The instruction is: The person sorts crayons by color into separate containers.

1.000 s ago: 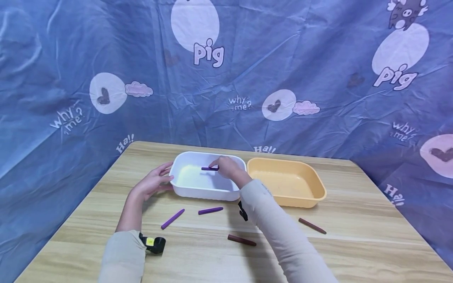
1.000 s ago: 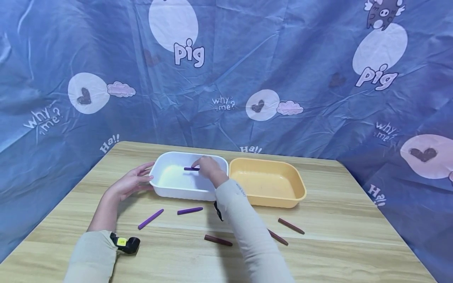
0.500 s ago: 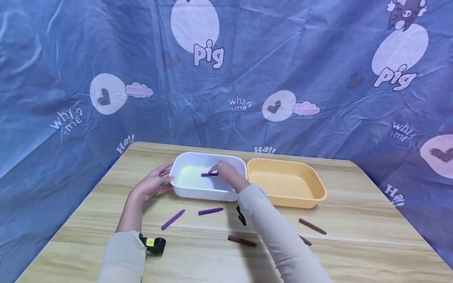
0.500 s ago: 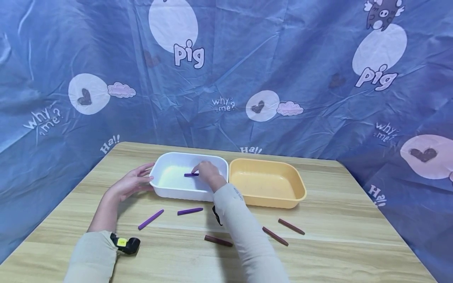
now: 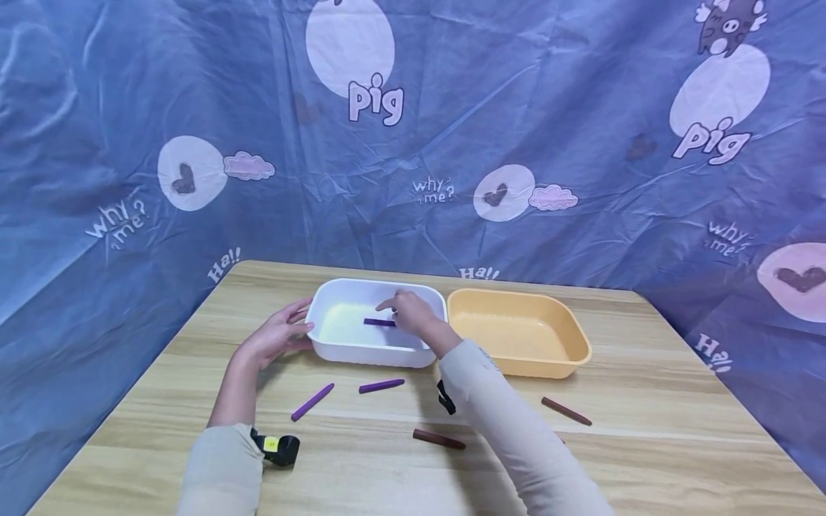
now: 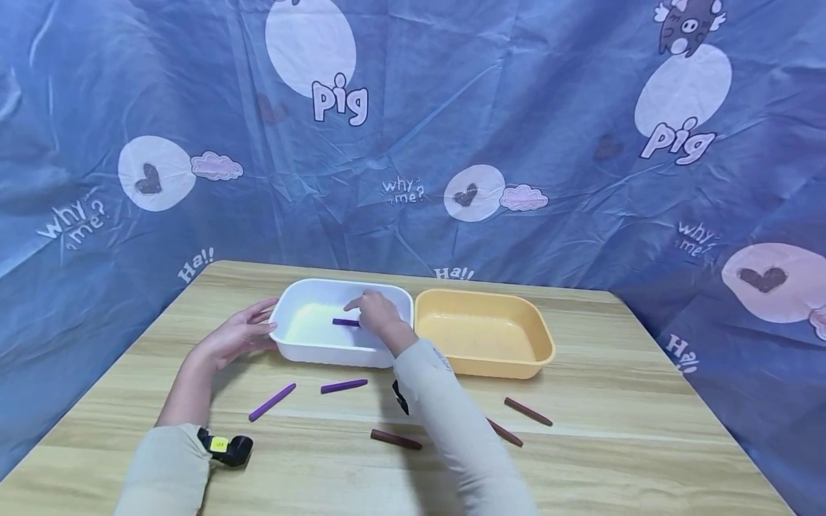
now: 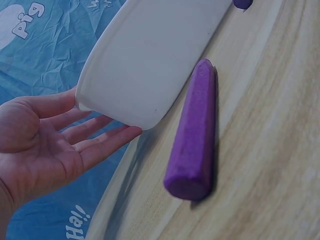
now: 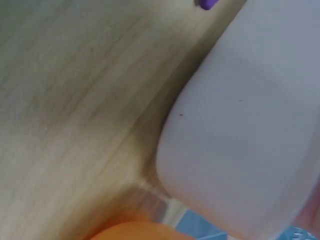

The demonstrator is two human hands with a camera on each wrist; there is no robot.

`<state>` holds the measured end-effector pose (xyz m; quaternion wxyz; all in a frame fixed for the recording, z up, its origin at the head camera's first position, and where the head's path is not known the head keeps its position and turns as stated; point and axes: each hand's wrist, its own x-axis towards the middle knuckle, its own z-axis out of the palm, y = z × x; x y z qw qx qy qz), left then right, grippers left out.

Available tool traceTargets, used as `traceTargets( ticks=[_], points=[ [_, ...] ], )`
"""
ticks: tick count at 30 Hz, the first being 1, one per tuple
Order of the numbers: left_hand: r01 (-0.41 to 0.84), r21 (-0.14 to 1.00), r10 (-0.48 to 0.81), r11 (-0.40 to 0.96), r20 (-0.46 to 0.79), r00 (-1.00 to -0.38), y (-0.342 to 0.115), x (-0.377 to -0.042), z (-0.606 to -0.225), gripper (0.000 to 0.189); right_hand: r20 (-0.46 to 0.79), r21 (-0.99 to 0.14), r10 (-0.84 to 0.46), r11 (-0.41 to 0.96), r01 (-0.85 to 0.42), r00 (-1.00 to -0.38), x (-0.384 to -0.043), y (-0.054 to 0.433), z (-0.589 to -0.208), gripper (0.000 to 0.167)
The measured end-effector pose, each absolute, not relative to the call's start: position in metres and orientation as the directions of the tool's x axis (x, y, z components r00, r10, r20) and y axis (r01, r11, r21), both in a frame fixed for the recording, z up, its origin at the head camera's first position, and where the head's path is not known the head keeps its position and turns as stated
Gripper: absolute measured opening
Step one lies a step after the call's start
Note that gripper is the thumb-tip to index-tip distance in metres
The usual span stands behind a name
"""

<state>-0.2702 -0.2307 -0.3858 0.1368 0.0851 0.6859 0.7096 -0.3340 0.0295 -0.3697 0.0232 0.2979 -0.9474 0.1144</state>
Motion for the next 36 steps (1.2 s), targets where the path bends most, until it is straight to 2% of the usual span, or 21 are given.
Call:
traceTargets(
  ticks=[11,18,24,28,33,36],
  points=[
    [-0.075,0.997,0.317,-0.013,-0.067,-0.946,-0.232,-0.269,-0.385,0.067,0.262,-0.237,-0.660,0.664,-0.710,-0.704,-0.295,0.033,-0.353,0.040],
    [-0.072,0.997,0.319,-0.010,-0.065,-0.945,-0.232,-0.267,-0.385,0.066,0.320,-0.335,-0.704,0.542,-0.771,-0.634,-0.263,0.025,-0.345,0.036],
    [-0.070,0.997,0.315,-0.007,-0.065,-0.947,-0.231,-0.267,-0.384,0.065,0.320,-0.397,-0.743,0.458,-0.796,-0.587,-0.239,0.010,-0.342,0.035],
    [-0.071,0.997,0.317,0.004,-0.068,-0.946,-0.232,-0.267,-0.384,0.065,0.275,-0.428,-0.789,0.412,-0.805,-0.550,-0.228,0.000,-0.349,0.035],
    [-0.065,0.998,0.329,0.004,-0.063,-0.942,-0.233,-0.267,-0.384,0.066,0.213,-0.361,-0.833,0.418,-0.833,-0.510,-0.221,-0.013,-0.358,0.032],
    [-0.061,0.998,0.333,0.006,-0.059,-0.941,-0.233,-0.267,-0.385,0.066,0.187,-0.312,-0.840,0.441,-0.841,-0.510,-0.220,-0.019,-0.363,0.030]
  ],
)
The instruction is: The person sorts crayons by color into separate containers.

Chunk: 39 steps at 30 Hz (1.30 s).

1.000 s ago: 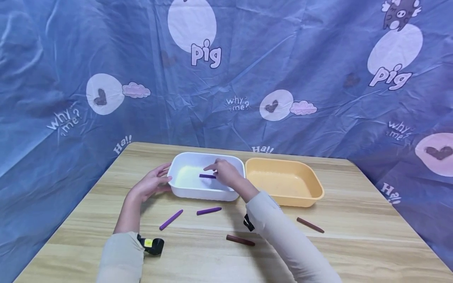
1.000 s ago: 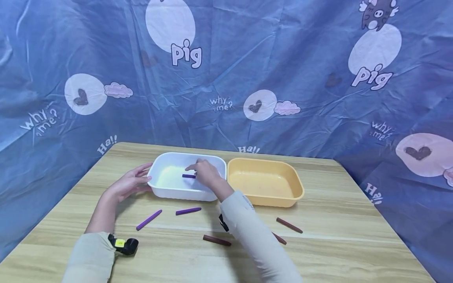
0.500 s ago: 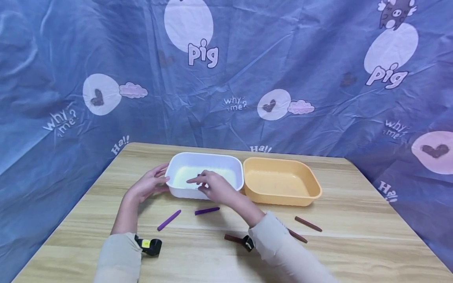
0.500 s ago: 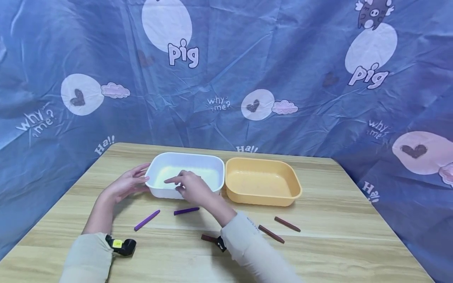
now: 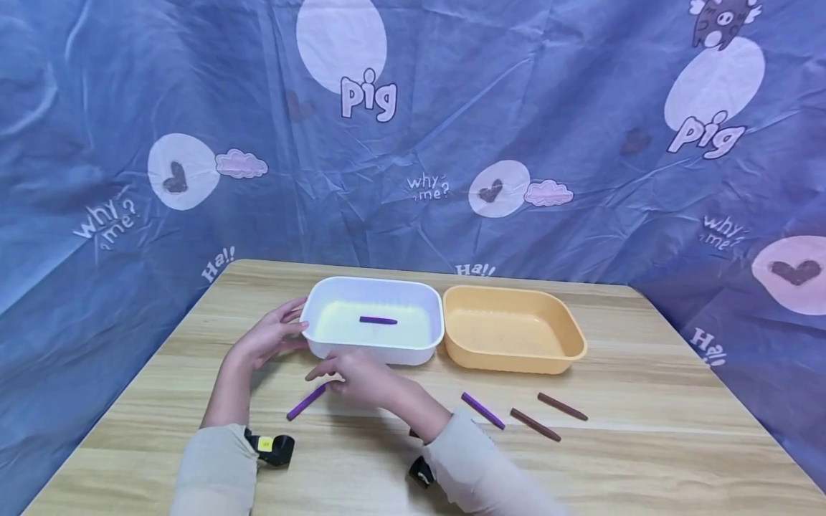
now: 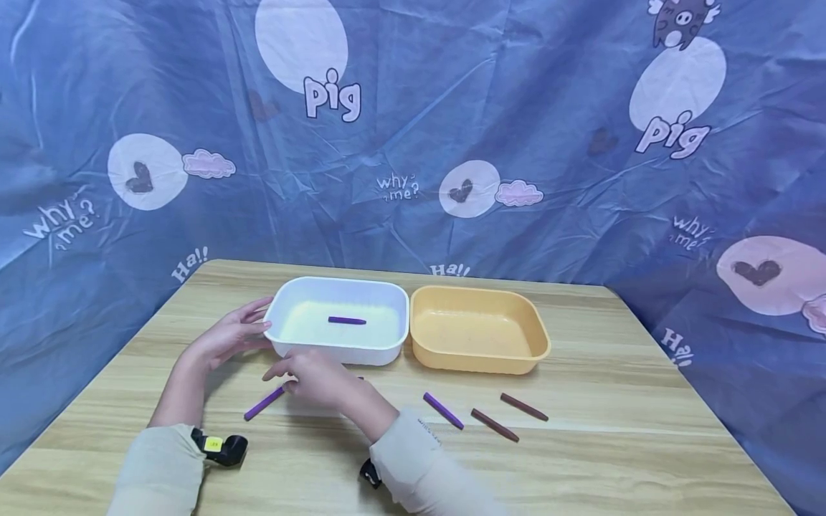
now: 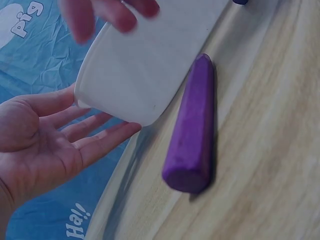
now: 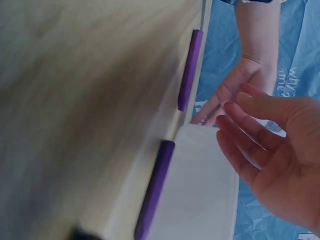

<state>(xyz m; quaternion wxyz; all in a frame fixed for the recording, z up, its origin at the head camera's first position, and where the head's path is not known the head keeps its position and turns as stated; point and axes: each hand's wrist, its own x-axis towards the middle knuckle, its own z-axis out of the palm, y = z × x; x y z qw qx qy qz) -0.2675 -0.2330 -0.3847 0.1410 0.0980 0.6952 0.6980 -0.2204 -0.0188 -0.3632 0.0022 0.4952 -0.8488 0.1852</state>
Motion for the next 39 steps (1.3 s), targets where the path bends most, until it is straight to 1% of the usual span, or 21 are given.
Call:
traceTargets(
  ticks=[3,7,13,16,23,28,33,39],
  points=[
    [-0.059,0.998,0.334,0.010,-0.059,-0.941,-0.233,-0.268,-0.385,0.065,0.160,-0.295,-0.836,0.467,-0.834,-0.525,-0.222,-0.024,-0.370,0.028],
    [-0.061,0.998,0.334,0.014,-0.062,-0.941,-0.233,-0.268,-0.385,0.065,0.130,-0.306,-0.837,0.475,-0.825,-0.531,-0.226,-0.029,-0.376,0.029],
    [-0.060,0.998,0.329,0.015,-0.062,-0.942,-0.233,-0.269,-0.385,0.065,0.099,-0.339,-0.865,0.436,-0.834,-0.492,-0.231,-0.032,-0.380,0.029],
    [-0.062,0.998,0.327,0.016,-0.064,-0.943,-0.233,-0.269,-0.385,0.065,0.101,-0.326,-0.874,0.423,-0.845,-0.476,-0.232,-0.032,-0.383,0.029],
    [-0.054,0.998,0.329,0.017,-0.057,-0.943,-0.234,-0.269,-0.386,0.066,0.115,-0.290,-0.879,0.416,-0.862,-0.463,-0.232,-0.032,-0.388,0.032],
    [-0.046,0.999,0.329,0.016,-0.049,-0.943,-0.234,-0.268,-0.386,0.066,0.094,-0.307,-0.885,0.410,-0.859,-0.456,-0.233,-0.031,-0.389,0.038],
    [-0.043,0.999,0.330,0.013,-0.045,-0.943,-0.234,-0.269,-0.386,0.065,0.048,-0.298,-0.888,0.425,-0.855,-0.458,-0.231,-0.030,-0.384,0.039],
    [-0.046,0.999,0.331,0.011,-0.047,-0.942,-0.233,-0.269,-0.386,0.066,0.072,-0.304,-0.885,0.420,-0.855,-0.460,-0.229,-0.025,-0.379,0.041]
  ],
)
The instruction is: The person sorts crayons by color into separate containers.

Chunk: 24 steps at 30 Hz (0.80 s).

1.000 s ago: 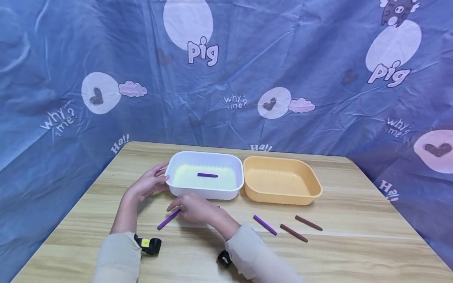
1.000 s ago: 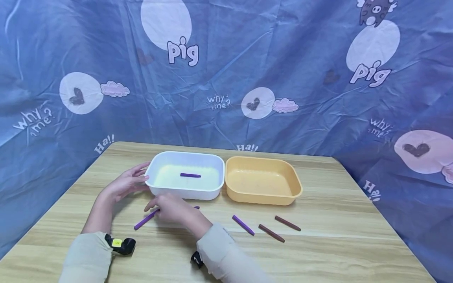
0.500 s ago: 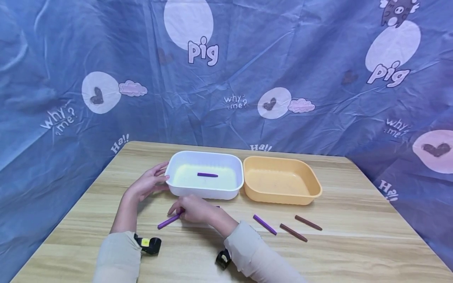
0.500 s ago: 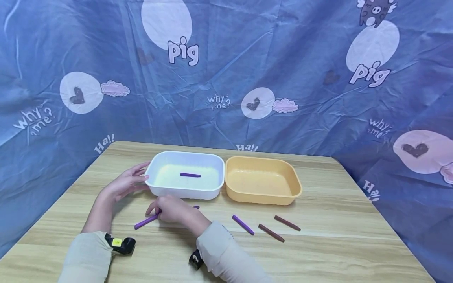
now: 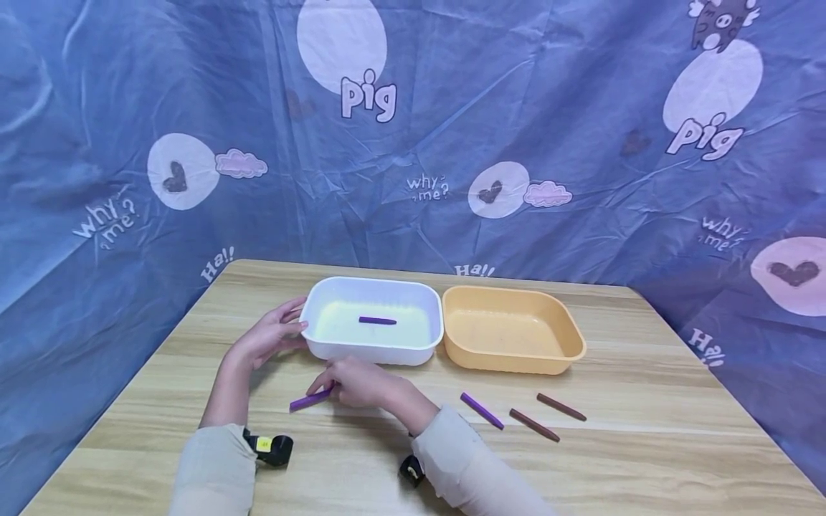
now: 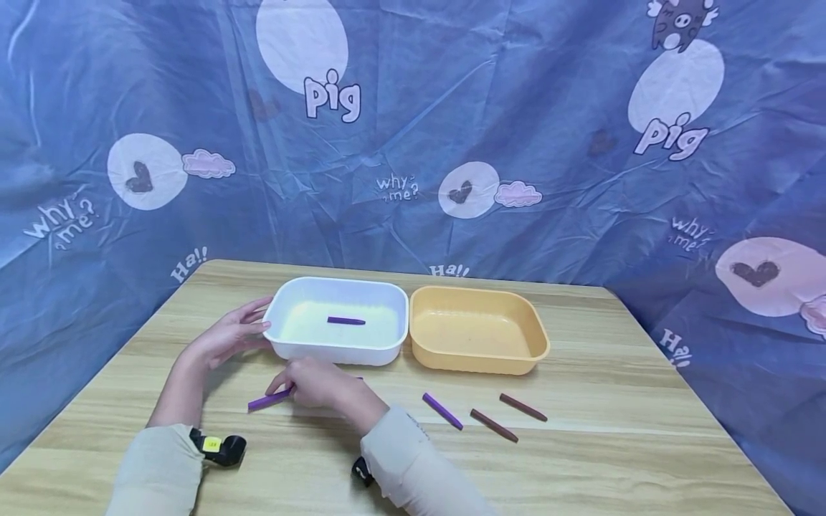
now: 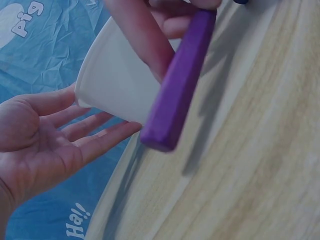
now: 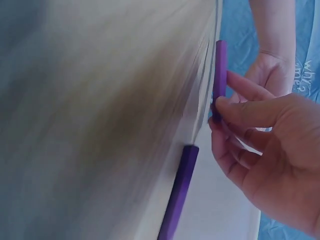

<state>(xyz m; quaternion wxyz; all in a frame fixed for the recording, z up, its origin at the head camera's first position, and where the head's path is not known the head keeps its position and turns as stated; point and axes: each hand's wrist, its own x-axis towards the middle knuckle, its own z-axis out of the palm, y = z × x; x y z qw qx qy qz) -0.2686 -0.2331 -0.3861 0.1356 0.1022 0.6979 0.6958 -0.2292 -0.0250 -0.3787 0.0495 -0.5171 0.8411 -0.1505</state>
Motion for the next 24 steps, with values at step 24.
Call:
traceTargets(
  ticks=[24],
  points=[
    [-0.047,0.999,0.340,-0.002,-0.043,-0.940,-0.233,-0.268,-0.386,0.066,0.136,-0.234,-0.857,0.459,-0.857,-0.497,-0.238,-0.003,-0.330,0.040]
  ],
)
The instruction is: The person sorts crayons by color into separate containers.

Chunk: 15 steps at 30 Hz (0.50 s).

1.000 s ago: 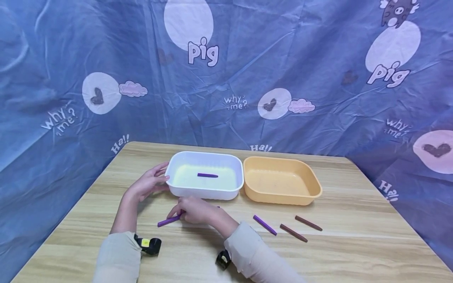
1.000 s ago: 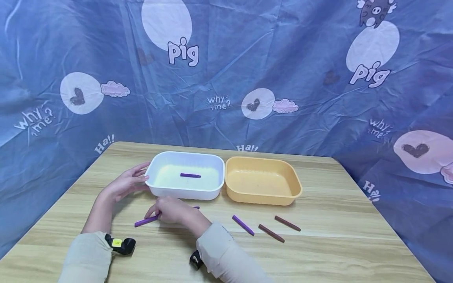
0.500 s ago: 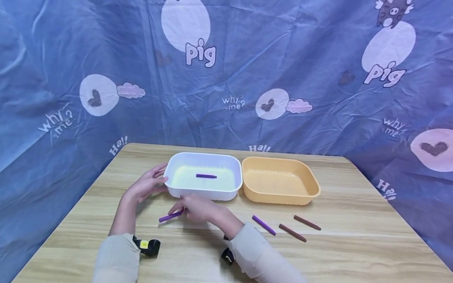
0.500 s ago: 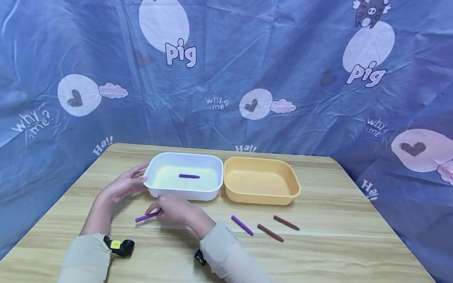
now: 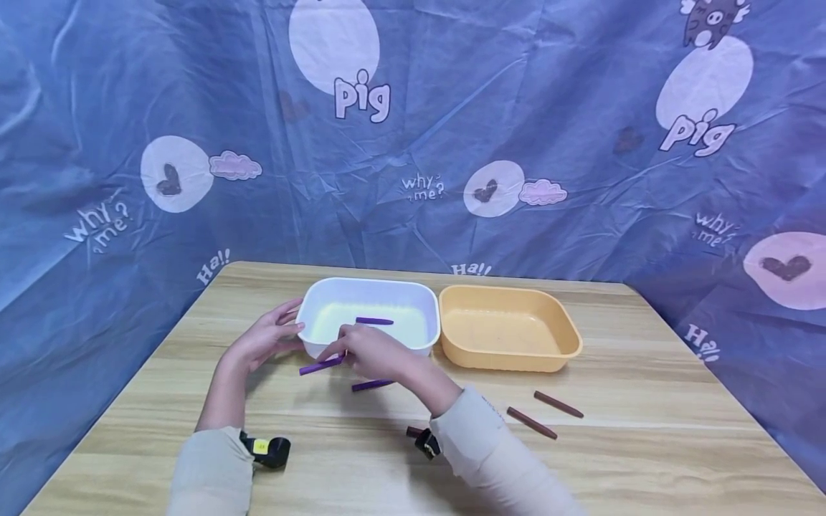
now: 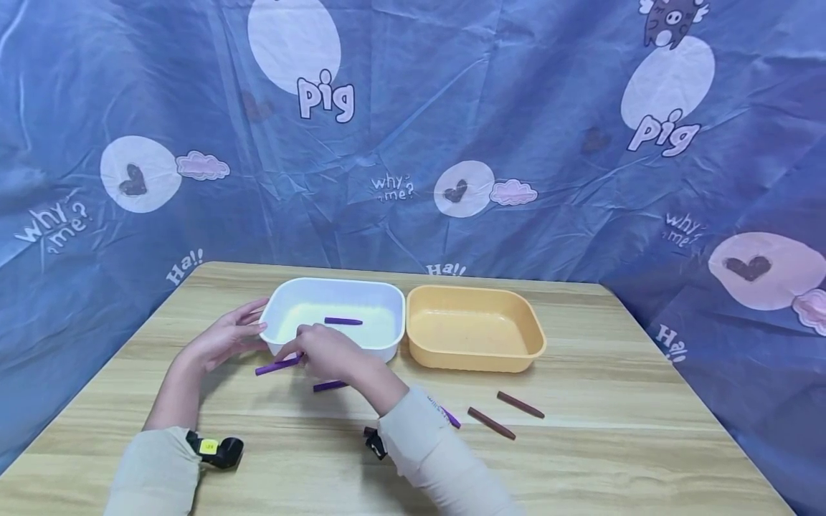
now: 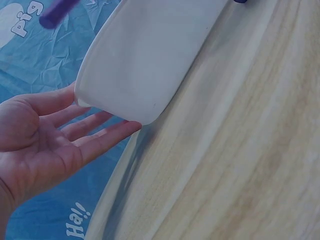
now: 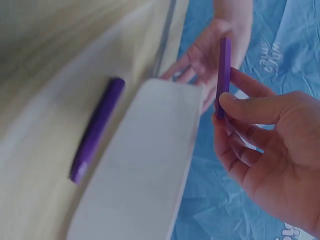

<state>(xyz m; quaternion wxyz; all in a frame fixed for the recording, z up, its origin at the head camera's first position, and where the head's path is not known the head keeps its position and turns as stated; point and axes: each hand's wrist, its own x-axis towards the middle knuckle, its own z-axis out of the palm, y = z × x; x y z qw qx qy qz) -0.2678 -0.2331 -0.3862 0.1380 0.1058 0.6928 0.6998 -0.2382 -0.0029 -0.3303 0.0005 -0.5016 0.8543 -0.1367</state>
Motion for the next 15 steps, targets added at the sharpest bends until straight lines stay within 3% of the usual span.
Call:
traceTargets(
  ticks=[15],
  points=[
    [-0.051,0.999,0.334,-0.006,-0.046,-0.941,-0.234,-0.268,-0.388,0.067,0.181,-0.260,-0.784,0.544,-0.798,-0.593,-0.264,0.020,-0.313,0.039]
  ],
)
